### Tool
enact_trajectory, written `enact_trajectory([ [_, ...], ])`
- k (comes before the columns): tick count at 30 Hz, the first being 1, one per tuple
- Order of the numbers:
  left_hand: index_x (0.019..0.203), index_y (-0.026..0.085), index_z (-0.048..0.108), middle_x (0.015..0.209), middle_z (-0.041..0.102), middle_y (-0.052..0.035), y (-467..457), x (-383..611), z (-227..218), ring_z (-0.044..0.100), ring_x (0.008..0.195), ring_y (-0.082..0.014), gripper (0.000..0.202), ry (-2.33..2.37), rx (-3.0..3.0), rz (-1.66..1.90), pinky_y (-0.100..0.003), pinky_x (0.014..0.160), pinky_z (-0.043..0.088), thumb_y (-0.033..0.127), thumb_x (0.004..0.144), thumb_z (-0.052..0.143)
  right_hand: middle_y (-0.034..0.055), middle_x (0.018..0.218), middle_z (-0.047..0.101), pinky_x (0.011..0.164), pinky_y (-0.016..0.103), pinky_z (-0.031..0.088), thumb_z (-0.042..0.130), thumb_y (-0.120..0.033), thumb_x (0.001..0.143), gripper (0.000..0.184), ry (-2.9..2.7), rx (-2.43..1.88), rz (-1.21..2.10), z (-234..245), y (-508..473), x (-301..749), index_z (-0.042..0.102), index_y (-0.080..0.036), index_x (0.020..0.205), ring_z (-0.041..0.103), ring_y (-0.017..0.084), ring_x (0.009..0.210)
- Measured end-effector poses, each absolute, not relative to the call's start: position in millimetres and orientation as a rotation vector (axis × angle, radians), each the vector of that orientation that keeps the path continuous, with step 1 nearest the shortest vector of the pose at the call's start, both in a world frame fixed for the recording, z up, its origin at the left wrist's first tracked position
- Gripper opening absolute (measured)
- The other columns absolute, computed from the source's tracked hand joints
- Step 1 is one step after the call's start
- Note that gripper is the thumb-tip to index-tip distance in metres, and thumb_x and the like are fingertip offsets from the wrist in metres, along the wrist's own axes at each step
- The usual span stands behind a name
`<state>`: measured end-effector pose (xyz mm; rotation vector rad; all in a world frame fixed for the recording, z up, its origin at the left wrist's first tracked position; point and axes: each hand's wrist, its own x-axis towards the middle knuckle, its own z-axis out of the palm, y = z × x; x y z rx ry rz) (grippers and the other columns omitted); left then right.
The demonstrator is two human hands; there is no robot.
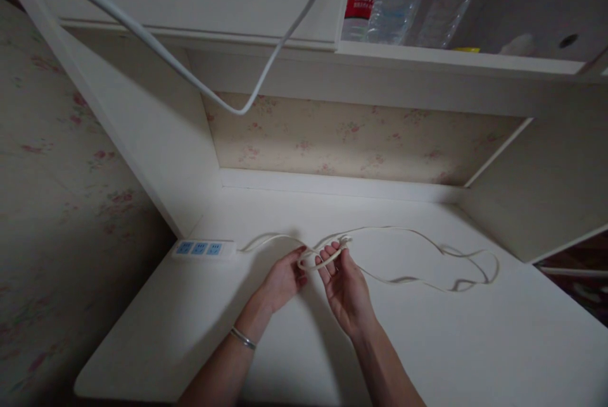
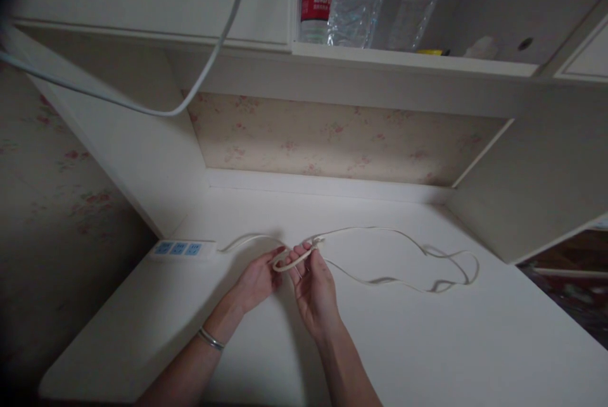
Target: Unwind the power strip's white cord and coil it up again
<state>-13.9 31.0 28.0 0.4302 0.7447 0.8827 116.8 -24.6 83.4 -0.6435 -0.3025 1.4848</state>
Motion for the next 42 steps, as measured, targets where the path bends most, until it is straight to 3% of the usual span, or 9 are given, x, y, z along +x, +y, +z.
enact_trajectory([
  [3,0.106,0.019,0.061,0.087,0.068,-0.0034,39,-15,25,0.063,0.071,-0.0140,0.038,0.703,0.367,0.838,-0.023,0.060,0.048,0.047,0.080,0.062,0.0018,0.088,0.070,0.081,0.025,0.054,0.067,-0.038,0.082,0.023,-0.325,-0.670,1.495,78,-35,123,0.067,-0.020,0.096,0.066,0.012,0.080],
  [7,0.084,0.018,0.057,0.061,0.062,0.0010,50,-13,19,0.058,0.053,-0.0129,0.042,0.895,0.304,0.881,-0.024,0.052,0.046,0.059,0.079,0.059,0.0012,0.080,0.069,0.071,0.023,0.055,0.067,-0.038,0.082,0.026,-0.337,-0.689,1.525,70,-44,125,0.066,-0.018,0.099,0.065,0.011,0.071],
  [13,0.069,0.016,0.055,0.050,0.056,0.0018,65,-19,13,0.052,0.041,-0.0107,0.036,0.954,0.353,0.831,-0.021,0.042,0.041,0.050,0.076,0.065,0.0006,0.077,0.068,0.067,0.021,0.055,0.071,-0.037,0.078,0.030,-0.223,-0.761,1.557,48,-51,127,0.065,-0.017,0.100,0.066,0.011,0.069],
  [20,0.081,0.016,0.060,0.049,0.054,0.0055,76,-25,7,0.050,0.041,-0.0077,0.023,0.861,0.380,0.906,-0.019,0.045,0.043,0.038,0.079,0.066,0.0027,0.083,0.069,0.077,0.034,0.056,0.073,-0.043,0.074,0.040,-0.304,-0.864,1.563,38,-54,118,0.063,-0.019,0.104,0.067,0.017,0.081],
  [23,0.076,0.015,0.061,0.055,0.058,0.0030,72,-23,4,0.055,0.048,-0.0078,0.014,0.805,0.413,0.978,-0.019,0.051,0.045,0.027,0.079,0.067,0.0040,0.087,0.070,0.076,0.031,0.055,0.071,-0.047,0.075,0.041,-0.408,-0.915,1.486,45,-42,122,0.062,-0.019,0.104,0.066,0.016,0.080],
  [26,0.076,0.014,0.062,0.070,0.066,-0.0005,66,-22,1,0.063,0.065,-0.0095,0.006,0.760,0.453,1.057,-0.020,0.067,0.049,0.015,0.075,0.068,0.0027,0.079,0.069,0.076,0.029,0.053,0.071,-0.050,0.074,0.038,-0.485,-1.019,1.294,51,-22,132,0.065,-0.018,0.093,0.066,0.014,0.073],
  [30,0.083,0.016,0.066,0.091,0.070,-0.0041,58,-25,2,0.066,0.086,-0.0141,0.009,0.722,0.480,1.089,-0.027,0.085,0.048,0.017,0.075,0.069,0.0053,0.067,0.068,0.071,0.030,0.052,0.058,-0.052,0.080,0.039,-0.705,-1.338,1.111,50,12,146,0.064,-0.015,0.072,0.065,0.016,0.062],
  [35,0.100,0.018,0.067,0.111,0.067,-0.0069,51,-32,10,0.061,0.107,-0.0191,0.024,0.586,0.529,1.069,-0.034,0.096,0.044,0.018,0.075,0.069,0.0085,0.063,0.069,0.060,0.028,0.051,0.046,-0.037,0.081,0.032,-0.879,-1.563,1.286,43,47,154,0.062,-0.015,0.064,0.062,0.015,0.051],
  [42,0.094,0.017,0.067,0.102,0.069,-0.0053,48,-33,4,0.064,0.091,-0.0138,0.025,0.657,0.655,1.169,-0.028,0.087,0.049,0.019,0.071,0.076,0.0068,0.045,0.060,0.053,0.026,0.042,0.048,-0.028,0.078,0.031,-1.135,-1.750,1.265,46,63,157,0.058,-0.016,0.051,0.054,0.015,0.044],
])
